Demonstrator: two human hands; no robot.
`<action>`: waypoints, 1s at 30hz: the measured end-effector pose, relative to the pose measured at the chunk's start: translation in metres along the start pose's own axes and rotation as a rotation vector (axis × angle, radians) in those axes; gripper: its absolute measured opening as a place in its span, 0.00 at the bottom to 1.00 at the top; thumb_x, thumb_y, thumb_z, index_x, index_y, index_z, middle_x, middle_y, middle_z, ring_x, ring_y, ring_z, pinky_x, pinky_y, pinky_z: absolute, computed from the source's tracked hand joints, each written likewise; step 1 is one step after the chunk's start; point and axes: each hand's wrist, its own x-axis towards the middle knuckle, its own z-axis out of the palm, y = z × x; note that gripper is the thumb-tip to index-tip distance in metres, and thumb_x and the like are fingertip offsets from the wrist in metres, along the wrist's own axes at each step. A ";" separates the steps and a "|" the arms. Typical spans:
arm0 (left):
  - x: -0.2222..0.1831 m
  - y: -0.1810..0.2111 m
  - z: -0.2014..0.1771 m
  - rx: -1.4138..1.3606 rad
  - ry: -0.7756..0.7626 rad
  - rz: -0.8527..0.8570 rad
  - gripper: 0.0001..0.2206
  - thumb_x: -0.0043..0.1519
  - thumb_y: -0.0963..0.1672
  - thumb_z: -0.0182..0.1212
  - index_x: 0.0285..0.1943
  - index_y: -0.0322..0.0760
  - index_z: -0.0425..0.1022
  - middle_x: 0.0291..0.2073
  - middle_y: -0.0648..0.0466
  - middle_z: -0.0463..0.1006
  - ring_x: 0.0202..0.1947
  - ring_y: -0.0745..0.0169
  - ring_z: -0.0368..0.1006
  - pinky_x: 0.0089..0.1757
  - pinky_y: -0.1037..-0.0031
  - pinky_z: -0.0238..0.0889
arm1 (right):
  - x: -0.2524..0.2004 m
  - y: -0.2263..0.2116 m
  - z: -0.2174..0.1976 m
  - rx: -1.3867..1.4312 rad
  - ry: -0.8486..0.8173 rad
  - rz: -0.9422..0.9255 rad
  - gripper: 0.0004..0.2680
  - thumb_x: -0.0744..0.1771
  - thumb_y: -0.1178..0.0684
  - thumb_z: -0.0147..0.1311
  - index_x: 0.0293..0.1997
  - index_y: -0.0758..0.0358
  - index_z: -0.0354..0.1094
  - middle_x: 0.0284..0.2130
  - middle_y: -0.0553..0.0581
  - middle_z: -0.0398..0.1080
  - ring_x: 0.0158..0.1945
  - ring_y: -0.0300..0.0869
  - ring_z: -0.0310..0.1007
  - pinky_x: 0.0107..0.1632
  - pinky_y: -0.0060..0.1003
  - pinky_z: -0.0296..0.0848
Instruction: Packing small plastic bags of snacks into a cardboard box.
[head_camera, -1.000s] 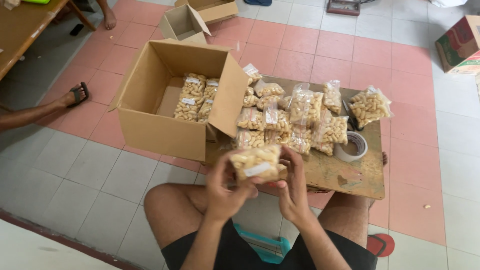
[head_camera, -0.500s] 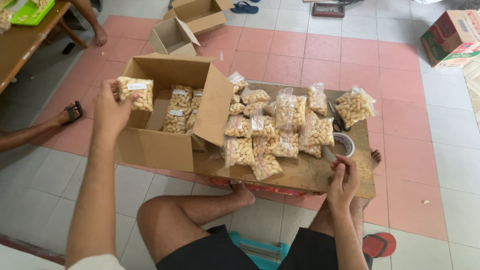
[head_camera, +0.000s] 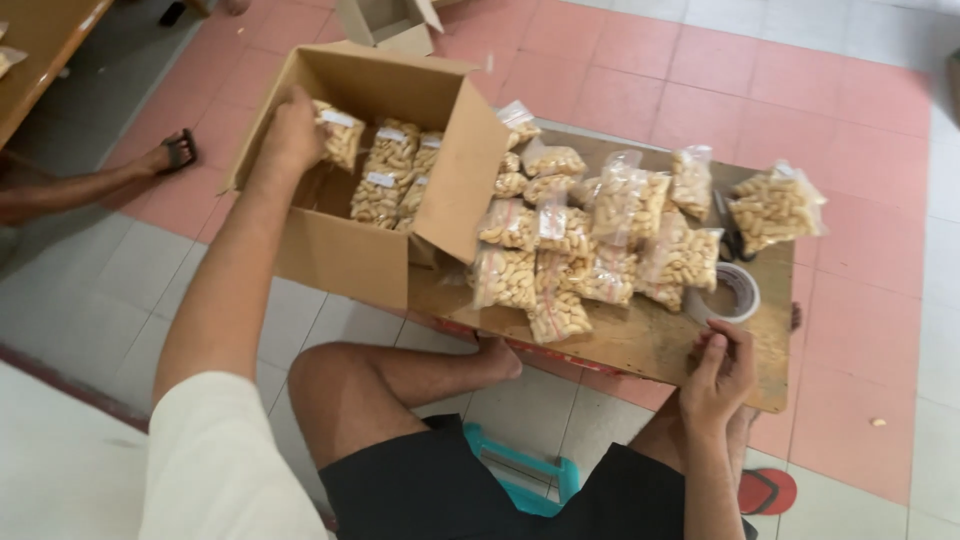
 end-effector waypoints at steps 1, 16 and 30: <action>-0.001 0.005 -0.001 0.003 0.004 -0.012 0.20 0.69 0.39 0.64 0.65 0.24 0.61 0.58 0.28 0.76 0.56 0.24 0.75 0.52 0.41 0.68 | 0.000 0.000 0.001 0.007 -0.010 0.000 0.08 0.79 0.57 0.42 0.56 0.70 0.69 0.46 0.60 0.70 0.46 0.43 0.71 0.50 0.35 0.74; 0.086 -0.012 0.082 0.811 -0.007 0.163 0.12 0.67 0.42 0.58 0.56 0.48 0.84 0.47 0.51 0.87 0.52 0.48 0.78 0.39 0.56 0.76 | 0.001 0.004 -0.003 -0.031 -0.038 0.039 0.11 0.79 0.54 0.42 0.55 0.72 0.70 0.41 0.61 0.70 0.42 0.44 0.72 0.47 0.36 0.73; 0.070 -0.031 0.064 0.379 -0.373 0.164 0.24 0.64 0.49 0.58 0.63 0.27 0.83 0.58 0.26 0.82 0.63 0.25 0.74 0.59 0.41 0.68 | 0.005 0.010 -0.002 0.074 -0.048 -0.008 0.10 0.78 0.57 0.44 0.53 0.72 0.73 0.35 0.63 0.70 0.37 0.46 0.73 0.41 0.41 0.75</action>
